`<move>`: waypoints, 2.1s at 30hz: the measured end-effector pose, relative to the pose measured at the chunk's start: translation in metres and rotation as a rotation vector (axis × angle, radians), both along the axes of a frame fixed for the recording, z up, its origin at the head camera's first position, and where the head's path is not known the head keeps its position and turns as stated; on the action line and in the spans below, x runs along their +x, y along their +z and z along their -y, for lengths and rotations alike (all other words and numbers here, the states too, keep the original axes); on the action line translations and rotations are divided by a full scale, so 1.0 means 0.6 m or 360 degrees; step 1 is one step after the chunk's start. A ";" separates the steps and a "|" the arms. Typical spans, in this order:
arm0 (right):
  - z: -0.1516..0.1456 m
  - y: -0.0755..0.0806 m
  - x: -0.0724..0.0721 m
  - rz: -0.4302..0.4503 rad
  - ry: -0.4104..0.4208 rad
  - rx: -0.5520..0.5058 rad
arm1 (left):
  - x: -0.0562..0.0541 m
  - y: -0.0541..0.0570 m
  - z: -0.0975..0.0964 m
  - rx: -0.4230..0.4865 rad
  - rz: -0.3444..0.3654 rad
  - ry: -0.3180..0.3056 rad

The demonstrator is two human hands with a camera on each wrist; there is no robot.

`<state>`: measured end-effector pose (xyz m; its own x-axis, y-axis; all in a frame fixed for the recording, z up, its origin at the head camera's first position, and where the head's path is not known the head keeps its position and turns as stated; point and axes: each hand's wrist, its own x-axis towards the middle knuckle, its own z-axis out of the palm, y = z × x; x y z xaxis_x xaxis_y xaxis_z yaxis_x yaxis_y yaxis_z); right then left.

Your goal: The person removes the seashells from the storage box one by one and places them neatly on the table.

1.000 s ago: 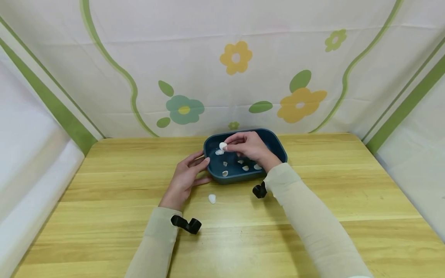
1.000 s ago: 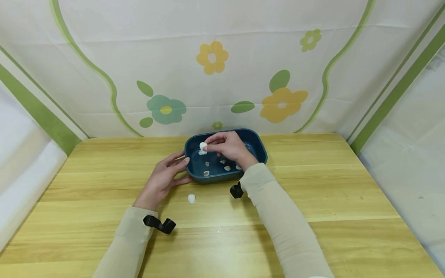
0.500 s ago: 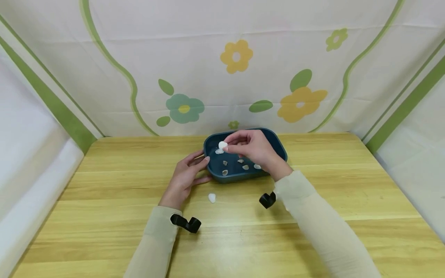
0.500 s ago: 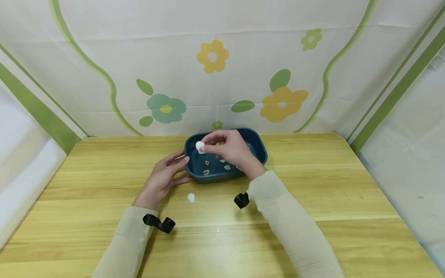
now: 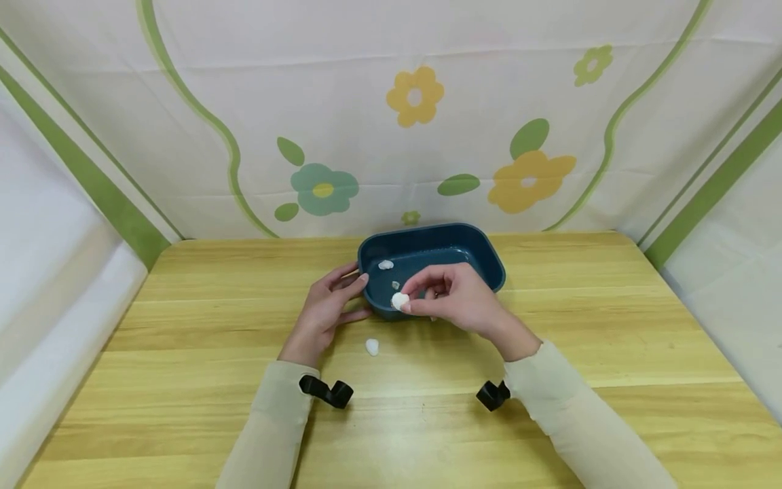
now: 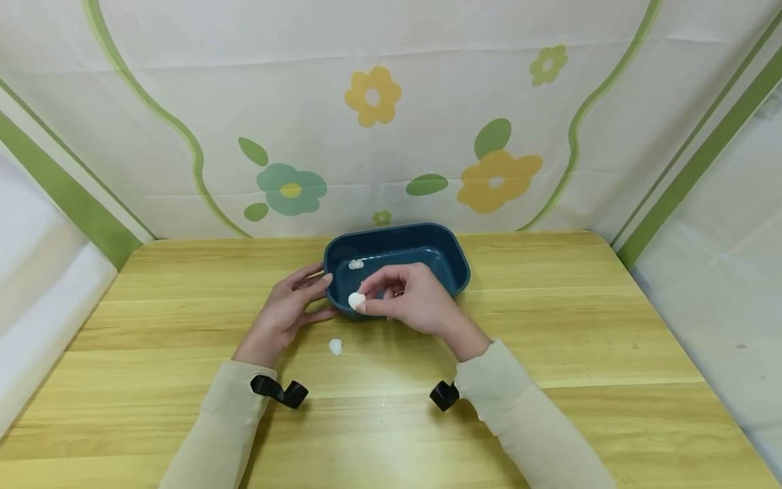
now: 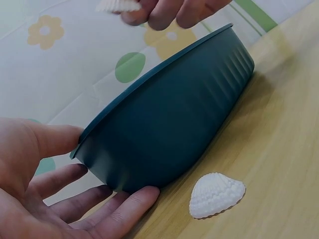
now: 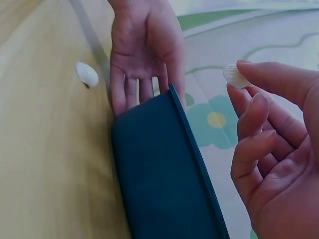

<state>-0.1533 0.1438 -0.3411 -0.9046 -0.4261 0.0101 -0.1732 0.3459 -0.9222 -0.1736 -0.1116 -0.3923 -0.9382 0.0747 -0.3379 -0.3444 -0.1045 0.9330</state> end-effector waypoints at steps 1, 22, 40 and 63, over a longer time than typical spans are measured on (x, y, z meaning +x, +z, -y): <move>-0.002 0.000 0.005 -0.0003 0.0014 0.0011 | 0.000 0.000 0.000 0.0001 -0.0005 0.0003; -0.029 -0.079 0.037 0.0190 0.0139 0.0171 | 0.000 0.000 -0.001 0.0022 0.0002 0.0011; -0.033 -0.104 0.026 0.0160 0.0044 0.0294 | 0.001 -0.002 -0.001 0.0022 -0.0015 0.0011; -0.028 -0.094 0.041 0.0108 -0.0115 0.0372 | 0.000 -0.002 0.000 0.0021 -0.0015 0.0014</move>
<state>-0.1286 0.1607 -0.3977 -0.9282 -0.3436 -0.1428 -0.0807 0.5605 -0.8242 -0.1733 -0.1113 -0.3935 -0.9420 0.0709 -0.3279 -0.3344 -0.1200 0.9348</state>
